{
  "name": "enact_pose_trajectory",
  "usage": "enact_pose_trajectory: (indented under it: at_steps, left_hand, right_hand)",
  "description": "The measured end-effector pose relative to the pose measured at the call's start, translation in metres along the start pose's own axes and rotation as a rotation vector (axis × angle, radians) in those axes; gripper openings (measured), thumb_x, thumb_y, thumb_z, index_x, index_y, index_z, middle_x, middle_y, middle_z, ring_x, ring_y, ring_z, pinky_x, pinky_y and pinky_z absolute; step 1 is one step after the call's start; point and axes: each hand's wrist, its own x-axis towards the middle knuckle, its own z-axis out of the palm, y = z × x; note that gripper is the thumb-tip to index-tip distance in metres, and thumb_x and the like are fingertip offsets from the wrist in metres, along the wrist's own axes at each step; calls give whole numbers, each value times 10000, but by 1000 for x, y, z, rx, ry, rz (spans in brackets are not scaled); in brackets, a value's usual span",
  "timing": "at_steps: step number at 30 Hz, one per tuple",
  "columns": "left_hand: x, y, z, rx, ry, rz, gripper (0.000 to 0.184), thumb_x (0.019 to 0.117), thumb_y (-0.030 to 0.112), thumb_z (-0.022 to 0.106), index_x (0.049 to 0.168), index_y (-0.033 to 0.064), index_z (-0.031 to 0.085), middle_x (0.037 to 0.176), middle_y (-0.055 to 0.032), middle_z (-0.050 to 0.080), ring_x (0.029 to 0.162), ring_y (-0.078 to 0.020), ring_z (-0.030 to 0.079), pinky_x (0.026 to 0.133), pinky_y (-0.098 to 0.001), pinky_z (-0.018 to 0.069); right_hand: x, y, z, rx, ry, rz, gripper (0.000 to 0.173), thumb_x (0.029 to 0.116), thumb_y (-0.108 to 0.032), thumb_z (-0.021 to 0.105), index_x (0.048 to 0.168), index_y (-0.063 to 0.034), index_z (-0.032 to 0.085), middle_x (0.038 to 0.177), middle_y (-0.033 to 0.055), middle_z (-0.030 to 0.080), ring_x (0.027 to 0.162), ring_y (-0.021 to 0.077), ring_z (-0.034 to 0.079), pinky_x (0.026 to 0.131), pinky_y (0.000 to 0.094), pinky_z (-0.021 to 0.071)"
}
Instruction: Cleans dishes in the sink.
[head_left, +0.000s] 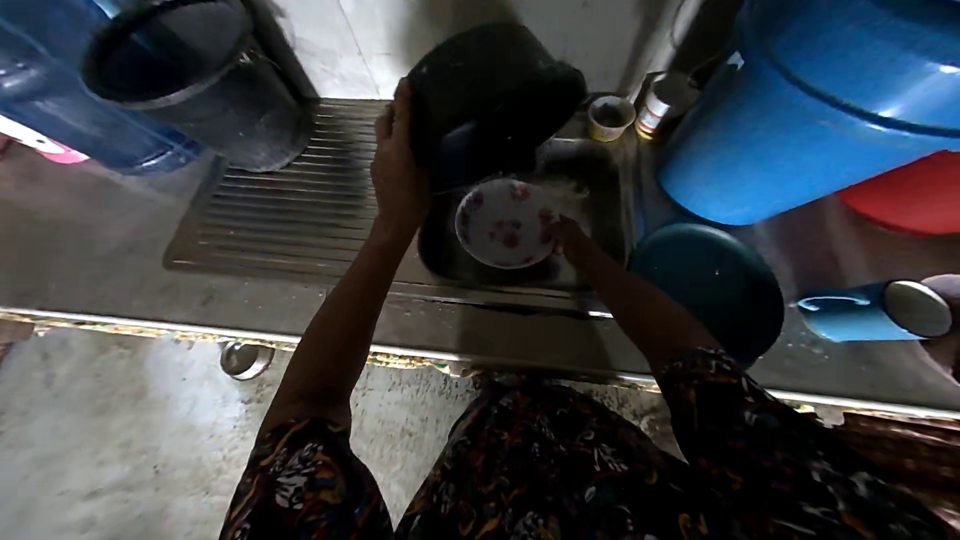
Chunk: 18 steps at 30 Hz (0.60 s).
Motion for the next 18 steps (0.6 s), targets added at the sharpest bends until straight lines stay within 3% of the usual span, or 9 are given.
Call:
enact_pose_trajectory:
  at_steps: [3,4,6,7,8,10,13,15,18]
  left_hand:
    - [7,-28,-12,-18,34,-194,713,972,19,542,1623,74,258,1528,-242,470,1360,-369,527,1125,-483,440]
    - [10,-38,-17,-47,29,-325,699,981,58,563,1618,85,277,1501,-232,506,1342,-352,550,1115,-483,449]
    - [11,-60,-25,-202,28,-607,583,959,83,618,1514,47,440,1347,-239,608,1197,-340,632,997,-515,522]
    - [8,-69,-27,-319,39,-743,530,929,60,638,1437,23,491,1270,-222,622,1082,-301,656,889,-484,569]
    - [5,-78,-29,-457,46,-864,556,906,36,629,1437,31,462,1259,-204,604,1027,-276,656,820,-453,589]
    - [1,-99,-29,-754,116,-1041,558,905,1,594,1438,63,440,1260,-183,574,1020,-280,639,778,-454,590]
    - [-4,-116,-32,-1043,204,-1154,453,955,19,518,1397,45,423,1266,-195,535,1086,-314,631,826,-507,601]
    - [-7,-129,-31,-1103,236,-1201,462,959,44,523,1409,44,421,1326,-201,526,1141,-326,622,850,-501,601]
    - [-13,-149,-22,-1112,253,-1216,465,951,58,544,1404,40,435,1331,-200,533,1141,-324,623,858,-499,596]
  right_hand:
    - [-5,-6,-3,-39,62,57,472,969,-16,607,1429,-16,502,1205,199,618,928,239,612,816,404,530]
    - [-6,-8,-5,-50,74,63,460,960,-9,617,1409,-11,516,1182,194,618,902,232,604,807,403,526]
    - [0,-9,-13,-60,65,57,427,965,-38,617,1382,-12,532,1138,172,622,877,215,595,785,394,525]
    - [4,-7,-18,-33,51,52,434,962,-42,610,1386,-32,516,1101,140,609,843,185,580,739,361,523]
    - [5,-8,-24,-9,41,47,443,963,-54,609,1394,-52,509,1072,116,608,820,162,575,709,340,522]
    - [-2,-22,-31,-1,58,80,468,936,-13,611,1389,-57,501,1052,119,600,807,171,569,690,347,516]
    - [-6,-37,-43,-27,85,77,575,902,34,627,1442,-90,471,1105,131,603,845,192,598,709,369,539]
    - [-6,-42,-53,-84,106,53,583,876,35,658,1425,-72,495,1171,168,612,909,235,611,757,421,547]
    - [-15,-54,-65,-161,119,25,536,900,-18,662,1413,-88,524,1188,168,623,922,234,610,770,426,535]
